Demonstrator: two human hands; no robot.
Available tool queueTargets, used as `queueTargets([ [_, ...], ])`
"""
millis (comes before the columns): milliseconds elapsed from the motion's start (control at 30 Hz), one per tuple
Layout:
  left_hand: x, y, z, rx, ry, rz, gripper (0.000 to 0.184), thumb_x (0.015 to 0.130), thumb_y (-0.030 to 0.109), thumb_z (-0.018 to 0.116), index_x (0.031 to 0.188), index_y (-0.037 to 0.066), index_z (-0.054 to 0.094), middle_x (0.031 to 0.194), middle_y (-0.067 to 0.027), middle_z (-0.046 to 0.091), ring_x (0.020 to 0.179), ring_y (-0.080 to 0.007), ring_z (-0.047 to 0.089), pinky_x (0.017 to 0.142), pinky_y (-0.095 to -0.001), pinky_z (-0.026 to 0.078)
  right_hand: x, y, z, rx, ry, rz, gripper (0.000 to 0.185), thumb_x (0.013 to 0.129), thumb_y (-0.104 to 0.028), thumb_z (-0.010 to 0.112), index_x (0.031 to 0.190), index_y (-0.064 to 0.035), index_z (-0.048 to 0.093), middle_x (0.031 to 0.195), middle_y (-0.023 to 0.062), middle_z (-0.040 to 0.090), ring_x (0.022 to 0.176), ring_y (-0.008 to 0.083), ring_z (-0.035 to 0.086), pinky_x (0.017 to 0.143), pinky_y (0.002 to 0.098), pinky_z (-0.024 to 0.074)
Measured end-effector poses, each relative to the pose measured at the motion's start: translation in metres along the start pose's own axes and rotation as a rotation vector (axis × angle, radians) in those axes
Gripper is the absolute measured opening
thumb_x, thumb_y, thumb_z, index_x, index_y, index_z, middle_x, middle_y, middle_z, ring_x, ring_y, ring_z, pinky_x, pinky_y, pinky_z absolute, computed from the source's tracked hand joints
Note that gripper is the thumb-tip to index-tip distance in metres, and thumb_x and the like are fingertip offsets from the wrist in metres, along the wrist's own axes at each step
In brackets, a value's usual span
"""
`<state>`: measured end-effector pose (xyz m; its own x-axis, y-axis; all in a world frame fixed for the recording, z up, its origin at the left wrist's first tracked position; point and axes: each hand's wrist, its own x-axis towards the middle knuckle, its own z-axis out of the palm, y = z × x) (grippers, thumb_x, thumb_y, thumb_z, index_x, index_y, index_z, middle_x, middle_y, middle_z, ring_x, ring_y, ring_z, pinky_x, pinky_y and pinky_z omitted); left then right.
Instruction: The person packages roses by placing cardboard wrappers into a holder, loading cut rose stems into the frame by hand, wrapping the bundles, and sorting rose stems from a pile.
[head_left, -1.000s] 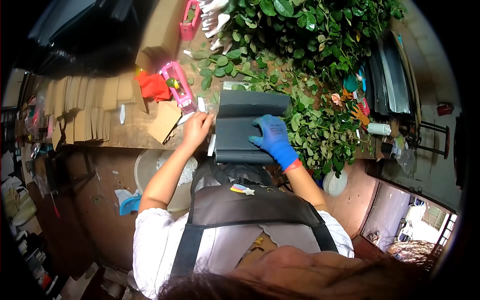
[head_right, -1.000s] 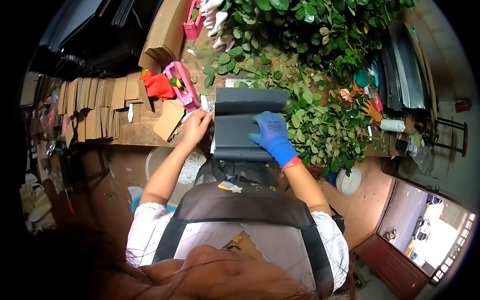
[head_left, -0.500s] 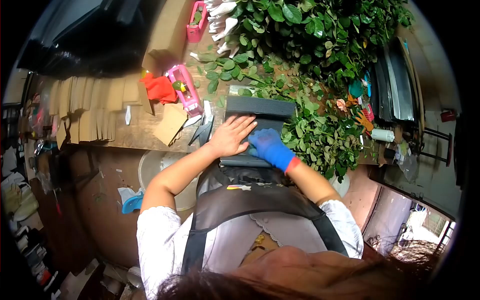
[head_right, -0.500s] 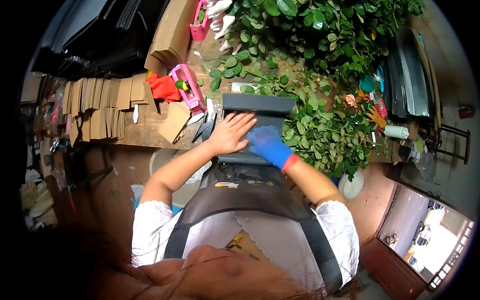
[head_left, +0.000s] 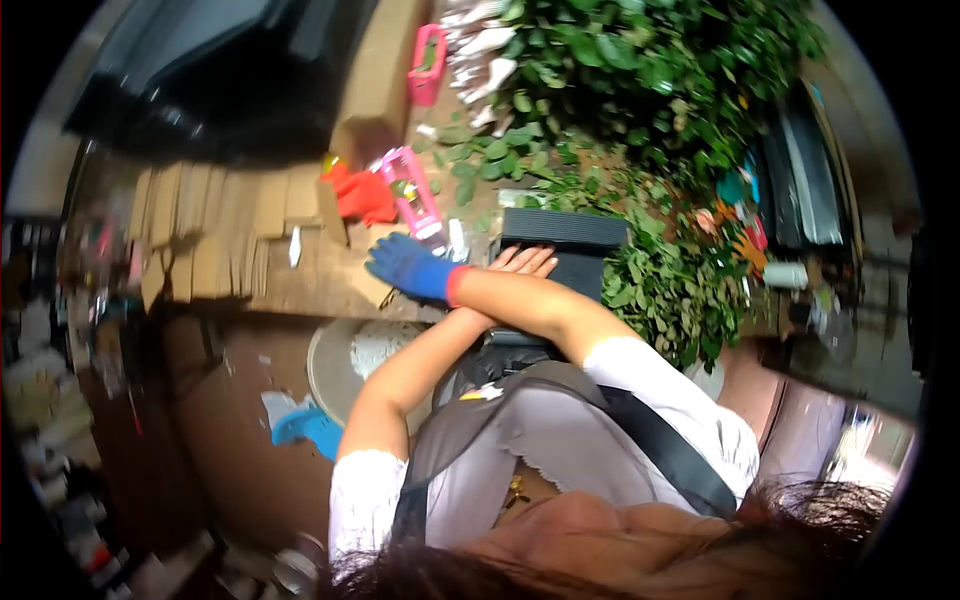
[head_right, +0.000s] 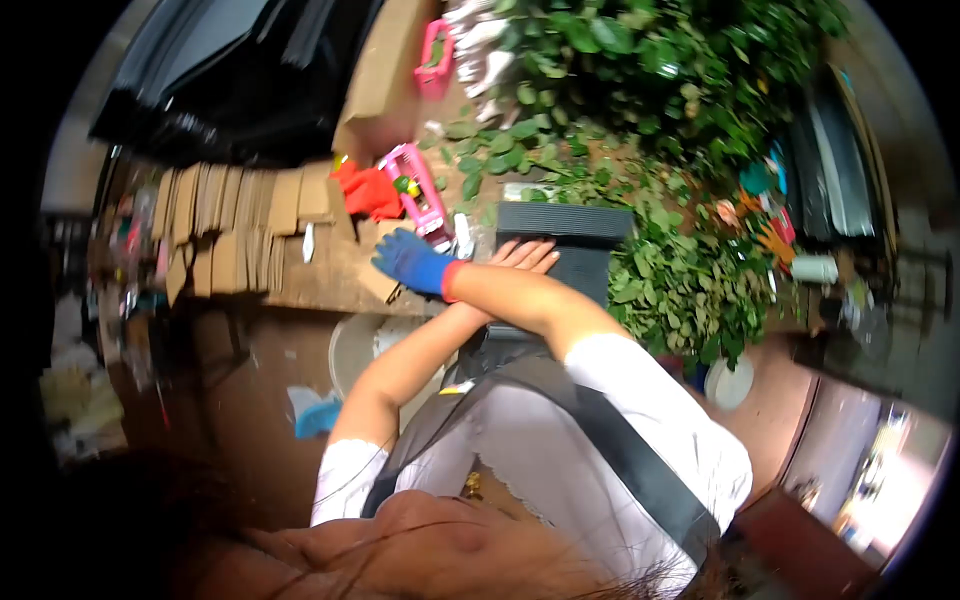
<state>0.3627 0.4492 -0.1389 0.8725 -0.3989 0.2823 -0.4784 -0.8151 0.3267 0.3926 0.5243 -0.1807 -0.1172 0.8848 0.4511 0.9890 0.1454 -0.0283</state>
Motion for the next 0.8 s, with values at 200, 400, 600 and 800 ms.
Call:
queueTargets([
  [200, 0.003, 0.007, -0.01, -0.026, -0.008, -0.004, 0.061, 0.094, 0.03, 0.052, 0.15, 0.008, 0.042, 0.157, -0.0114, 0.04, 0.141, -0.0261, 0.042, 0.115, -0.0483, 0.033, -0.001, -0.013, 0.003, -0.075, -0.394, 0.062, 0.024, 0.084, -0.02, 0.062, 0.106, -0.0117, 0.065, 0.1, 0.007, 0.066, 0.099, 0.027, 0.064, 0.081, 0.042, 0.0486],
  [400, 0.005, 0.006, -0.012, 0.025, 0.014, 0.028, 0.058, 0.093, 0.026, 0.053, 0.147, 0.006, 0.046, 0.153, -0.0142, 0.046, 0.14, -0.0283, 0.045, 0.112, -0.0487, 0.035, -0.004, -0.01, -0.029, -0.007, -0.267, 0.123, 0.013, 0.087, -0.021, 0.059, 0.096, -0.0141, 0.066, 0.089, 0.0036, 0.067, 0.09, 0.0258, 0.067, 0.071, 0.0424, 0.0497],
  [600, 0.008, 0.003, 0.005, 0.077, -0.015, 0.013, 0.057, 0.094, 0.027, 0.054, 0.147, 0.008, 0.046, 0.152, -0.0147, 0.046, 0.138, -0.0291, 0.046, 0.112, -0.0502, 0.035, -0.092, -0.028, -0.191, 0.246, 0.251, 0.752, 0.033, 0.096, -0.034, 0.058, 0.122, -0.0168, 0.065, 0.105, 0.0142, 0.07, 0.094, 0.0303, 0.068, 0.081, 0.0468, 0.0521],
  [800, 0.006, 0.006, -0.014, -0.077, -0.11, 0.048, 0.059, 0.088, 0.043, 0.059, 0.137, 0.011, 0.057, 0.139, -0.0097, 0.058, 0.134, -0.0287, 0.048, 0.115, -0.0456, 0.031, -0.205, -0.001, -0.238, 0.844, -0.382, 1.303, 0.043, 0.094, -0.049, 0.061, 0.098, -0.0083, 0.074, 0.084, 0.0114, 0.073, 0.078, 0.0253, 0.07, 0.079, 0.0377, 0.0547],
])
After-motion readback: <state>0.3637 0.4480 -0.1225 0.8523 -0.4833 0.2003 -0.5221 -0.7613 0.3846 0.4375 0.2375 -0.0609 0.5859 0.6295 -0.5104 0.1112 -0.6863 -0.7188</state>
